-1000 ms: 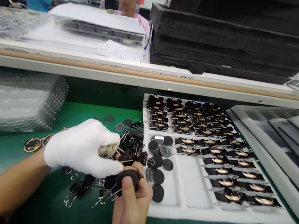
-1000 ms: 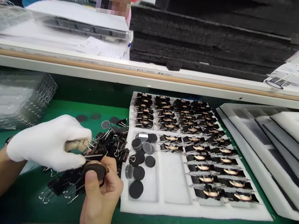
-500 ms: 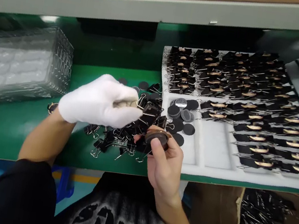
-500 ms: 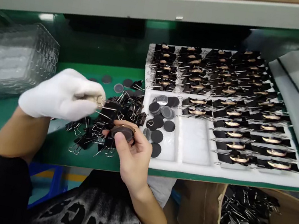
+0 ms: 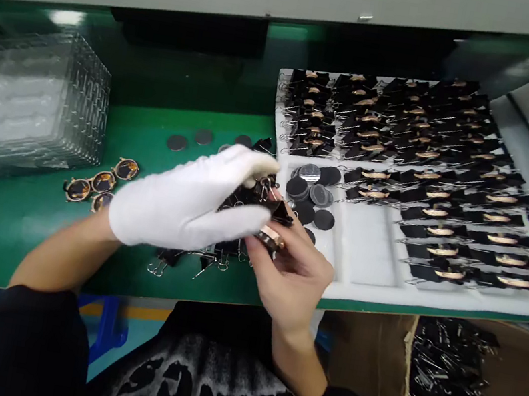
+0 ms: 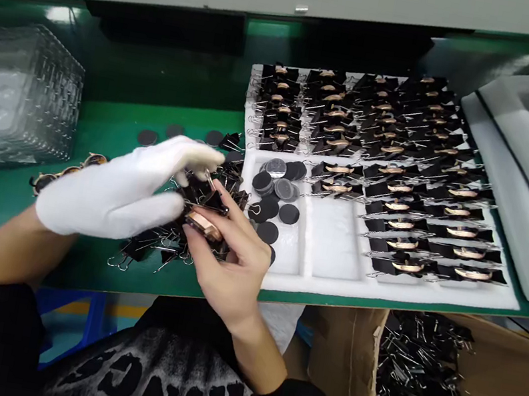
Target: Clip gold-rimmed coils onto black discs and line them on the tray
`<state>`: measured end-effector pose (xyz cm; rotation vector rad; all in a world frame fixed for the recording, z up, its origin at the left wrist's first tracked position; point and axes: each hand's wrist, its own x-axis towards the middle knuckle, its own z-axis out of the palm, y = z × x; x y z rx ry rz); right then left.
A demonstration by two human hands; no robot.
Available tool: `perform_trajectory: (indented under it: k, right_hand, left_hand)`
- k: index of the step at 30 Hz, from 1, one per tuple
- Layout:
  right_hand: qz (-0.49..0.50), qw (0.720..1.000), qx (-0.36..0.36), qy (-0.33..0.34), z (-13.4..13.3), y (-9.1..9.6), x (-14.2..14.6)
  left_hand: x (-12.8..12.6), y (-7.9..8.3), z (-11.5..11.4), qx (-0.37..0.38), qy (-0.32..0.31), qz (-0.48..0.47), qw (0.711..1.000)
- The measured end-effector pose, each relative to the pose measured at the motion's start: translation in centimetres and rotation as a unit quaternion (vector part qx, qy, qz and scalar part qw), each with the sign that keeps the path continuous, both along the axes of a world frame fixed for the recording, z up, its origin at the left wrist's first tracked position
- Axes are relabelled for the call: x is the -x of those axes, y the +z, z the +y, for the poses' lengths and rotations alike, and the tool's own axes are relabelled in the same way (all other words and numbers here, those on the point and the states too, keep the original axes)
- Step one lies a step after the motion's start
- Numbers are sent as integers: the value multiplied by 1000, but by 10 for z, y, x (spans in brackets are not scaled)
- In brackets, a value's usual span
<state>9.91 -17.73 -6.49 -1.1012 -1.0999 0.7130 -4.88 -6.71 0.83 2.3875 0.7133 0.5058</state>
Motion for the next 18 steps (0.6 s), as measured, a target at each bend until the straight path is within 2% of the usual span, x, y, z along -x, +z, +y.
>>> perform_trajectory:
  k: [1, 3, 6, 9, 13, 16, 18]
  right_hand:
    - [-12, 999, -19, -26, 2, 0, 8]
    - [-30, 996, -61, -56, 5, 0, 26]
    - [-41, 990, -107, -85, 9, 2, 47]
    - [-32, 987, -121, -102, 11, 4, 57]
    - [-26, 988, -111, -107, 13, 3, 63]
    - [-29, 987, -111, -111, 16, 0, 69]
    - [-26, 986, -126, -105, 17, -2, 72]
  left_hand:
    - [-4, -4, -3, 4, 39, -64, 997]
    - [-12, -12, -8, 39, 131, -187, 973]
    - [-19, -14, -10, 125, 215, -262, 932]
    - [-21, -6, -8, 165, 237, -292, 912]
    - [-25, 5, -8, 162, 272, -361, 877]
    - [-27, 7, -8, 177, 276, -379, 865]
    - [-27, 6, -5, 161, 272, -390, 865]
